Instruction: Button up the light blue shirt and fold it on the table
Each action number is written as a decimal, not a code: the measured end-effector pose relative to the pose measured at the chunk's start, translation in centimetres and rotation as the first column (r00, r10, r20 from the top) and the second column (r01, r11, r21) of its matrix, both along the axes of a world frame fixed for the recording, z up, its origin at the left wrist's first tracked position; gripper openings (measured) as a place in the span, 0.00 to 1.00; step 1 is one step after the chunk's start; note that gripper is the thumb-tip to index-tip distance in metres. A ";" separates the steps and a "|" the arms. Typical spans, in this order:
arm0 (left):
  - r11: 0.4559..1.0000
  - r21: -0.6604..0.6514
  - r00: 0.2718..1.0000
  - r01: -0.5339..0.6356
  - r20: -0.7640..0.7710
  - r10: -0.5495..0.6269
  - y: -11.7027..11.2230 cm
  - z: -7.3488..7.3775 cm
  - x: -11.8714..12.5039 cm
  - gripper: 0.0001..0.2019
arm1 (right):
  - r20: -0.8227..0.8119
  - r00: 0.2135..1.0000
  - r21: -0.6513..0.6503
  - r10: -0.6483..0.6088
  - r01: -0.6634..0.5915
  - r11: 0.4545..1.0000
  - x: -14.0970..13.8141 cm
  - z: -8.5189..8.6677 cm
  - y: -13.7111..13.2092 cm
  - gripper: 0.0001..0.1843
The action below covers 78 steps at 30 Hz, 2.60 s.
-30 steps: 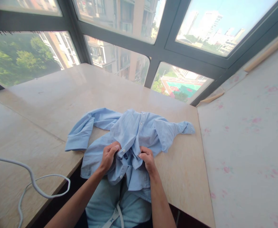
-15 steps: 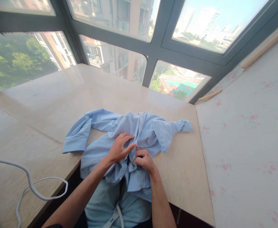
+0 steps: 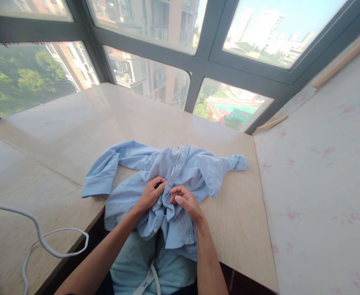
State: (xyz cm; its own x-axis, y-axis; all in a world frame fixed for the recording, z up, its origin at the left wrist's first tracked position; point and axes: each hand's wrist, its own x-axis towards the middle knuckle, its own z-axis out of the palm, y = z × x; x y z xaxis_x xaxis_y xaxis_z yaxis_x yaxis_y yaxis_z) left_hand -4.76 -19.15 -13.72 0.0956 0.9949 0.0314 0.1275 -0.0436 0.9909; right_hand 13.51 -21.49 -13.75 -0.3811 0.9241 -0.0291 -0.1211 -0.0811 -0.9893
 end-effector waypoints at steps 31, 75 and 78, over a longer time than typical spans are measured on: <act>0.974 0.220 0.994 0.055 -0.101 -0.033 -0.6 -0.7 0.0 0.11 | 0.745 0.546 0.315 -0.383 0.218 0.924 -3.3 4.0 0.9 0.13; 0.984 -0.177 0.932 0.015 0.358 0.051 -0.5 -0.8 -1.2 0.26 | 0.446 0.875 0.009 -0.187 0.205 0.979 -3.3 1.2 1.5 0.14; 0.972 -0.229 0.892 -0.047 0.429 0.144 -0.5 -0.3 -1.5 0.26 | 0.364 0.910 -0.039 -0.199 0.228 0.973 -2.5 1.1 1.0 0.16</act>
